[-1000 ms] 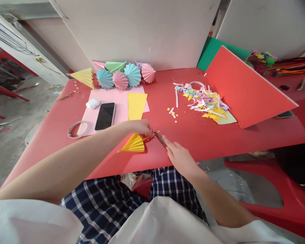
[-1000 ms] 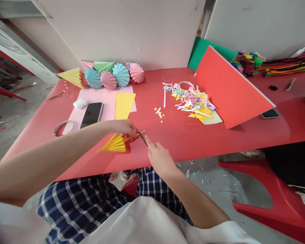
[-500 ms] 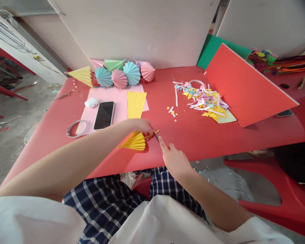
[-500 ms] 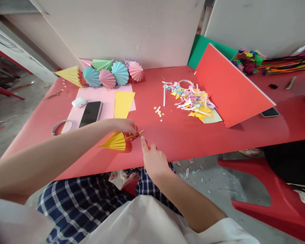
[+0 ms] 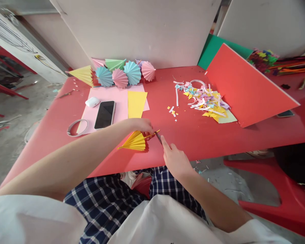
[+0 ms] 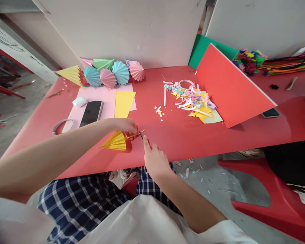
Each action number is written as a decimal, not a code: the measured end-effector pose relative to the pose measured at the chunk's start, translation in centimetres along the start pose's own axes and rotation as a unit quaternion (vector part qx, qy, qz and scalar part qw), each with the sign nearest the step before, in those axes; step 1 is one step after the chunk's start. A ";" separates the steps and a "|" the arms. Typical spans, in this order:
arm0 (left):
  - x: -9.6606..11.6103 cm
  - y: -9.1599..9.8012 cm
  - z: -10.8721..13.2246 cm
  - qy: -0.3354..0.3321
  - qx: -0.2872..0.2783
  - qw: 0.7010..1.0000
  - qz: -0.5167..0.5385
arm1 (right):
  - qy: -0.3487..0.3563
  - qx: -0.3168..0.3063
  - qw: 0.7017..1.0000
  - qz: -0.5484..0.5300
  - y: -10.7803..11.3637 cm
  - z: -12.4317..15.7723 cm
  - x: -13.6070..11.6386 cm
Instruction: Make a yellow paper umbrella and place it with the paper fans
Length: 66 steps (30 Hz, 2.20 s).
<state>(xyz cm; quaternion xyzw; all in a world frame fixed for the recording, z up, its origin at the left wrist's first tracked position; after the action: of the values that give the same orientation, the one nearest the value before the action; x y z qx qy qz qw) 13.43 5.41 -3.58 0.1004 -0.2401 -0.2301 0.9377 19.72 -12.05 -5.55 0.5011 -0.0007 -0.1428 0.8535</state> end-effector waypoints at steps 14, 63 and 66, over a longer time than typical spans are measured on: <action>2.6 -1.0 4.6 -0.080 0.148 0.969 -0.181 | 0.053 0.214 0.865 -0.452 2.3 1.4 3.7; 0.4 -0.7 1.0 0.030 0.050 0.996 0.071 | 0.022 0.029 0.991 -0.132 1.5 0.2 2.2; 0.5 -0.7 1.0 0.034 0.047 0.996 0.072 | 0.026 0.017 0.992 -0.119 1.5 0.3 2.0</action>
<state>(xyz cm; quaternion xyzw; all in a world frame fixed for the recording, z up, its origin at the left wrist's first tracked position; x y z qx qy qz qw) 13.02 4.47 -2.76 0.1345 -0.2249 -0.1468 0.9538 21.97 -12.11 -4.44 0.5153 0.0788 -0.2303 0.8217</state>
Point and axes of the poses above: each hand's wrist, its own z-axis away from the middle knuckle, its own y-axis out of the back of the hand, x = y × z, the point moved 3 cm from there along -z, towards the middle knuckle, and after that the axes turned 12 degrees about -x, right-handed, at the moved point
